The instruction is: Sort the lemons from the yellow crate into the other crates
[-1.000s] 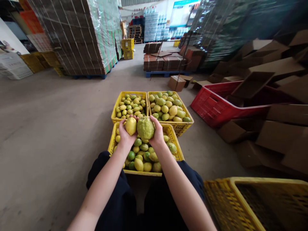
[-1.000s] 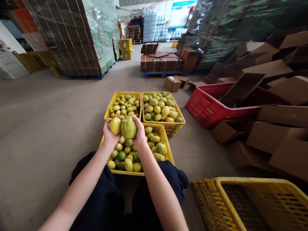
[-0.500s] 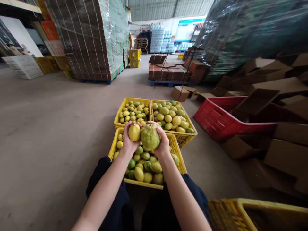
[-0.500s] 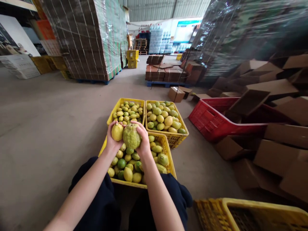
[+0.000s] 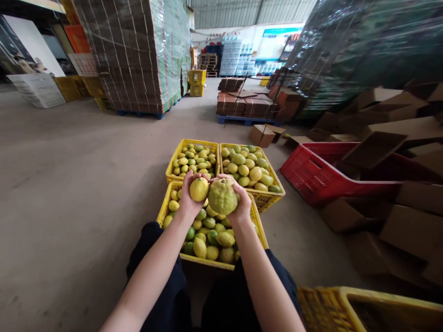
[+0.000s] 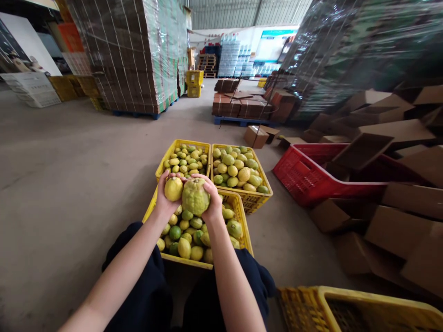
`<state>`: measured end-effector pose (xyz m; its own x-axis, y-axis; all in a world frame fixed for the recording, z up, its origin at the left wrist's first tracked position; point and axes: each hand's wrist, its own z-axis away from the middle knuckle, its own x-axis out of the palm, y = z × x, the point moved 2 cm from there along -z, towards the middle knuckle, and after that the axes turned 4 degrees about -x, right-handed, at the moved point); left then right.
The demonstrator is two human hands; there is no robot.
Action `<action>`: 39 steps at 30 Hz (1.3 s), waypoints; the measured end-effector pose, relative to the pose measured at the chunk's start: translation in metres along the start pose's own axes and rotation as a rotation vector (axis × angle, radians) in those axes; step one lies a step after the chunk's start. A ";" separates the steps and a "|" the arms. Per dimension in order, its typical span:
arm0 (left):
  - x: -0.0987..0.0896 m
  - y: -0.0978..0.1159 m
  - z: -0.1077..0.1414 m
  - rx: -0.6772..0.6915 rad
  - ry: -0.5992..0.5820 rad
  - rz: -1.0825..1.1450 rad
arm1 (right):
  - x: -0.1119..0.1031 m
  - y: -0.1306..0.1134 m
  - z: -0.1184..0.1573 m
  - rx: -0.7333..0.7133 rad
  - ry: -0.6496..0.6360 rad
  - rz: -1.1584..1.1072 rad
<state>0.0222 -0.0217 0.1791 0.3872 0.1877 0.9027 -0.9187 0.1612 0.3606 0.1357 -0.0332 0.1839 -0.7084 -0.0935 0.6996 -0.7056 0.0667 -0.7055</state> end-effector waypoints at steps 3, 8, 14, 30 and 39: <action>-0.002 -0.003 -0.003 0.019 -0.028 -0.042 | -0.010 0.012 -0.007 0.192 0.207 -0.126; -0.009 -0.009 -0.012 0.023 0.176 -0.074 | -0.039 0.038 -0.017 0.392 0.434 -0.166; -0.021 -0.009 -0.021 0.033 0.338 -0.041 | -0.031 0.045 -0.012 0.490 0.622 -0.223; -0.010 0.008 -0.004 -0.176 0.100 0.093 | -0.016 0.018 -0.009 0.269 0.486 -0.347; -0.007 0.005 -0.010 -0.172 0.145 0.042 | -0.030 0.023 -0.022 0.243 0.505 -0.297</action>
<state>0.0156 -0.0129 0.1723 0.3676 0.3335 0.8681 -0.9122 0.3111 0.2667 0.1400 -0.0074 0.1487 -0.4466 0.4110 0.7947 -0.8910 -0.1233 -0.4369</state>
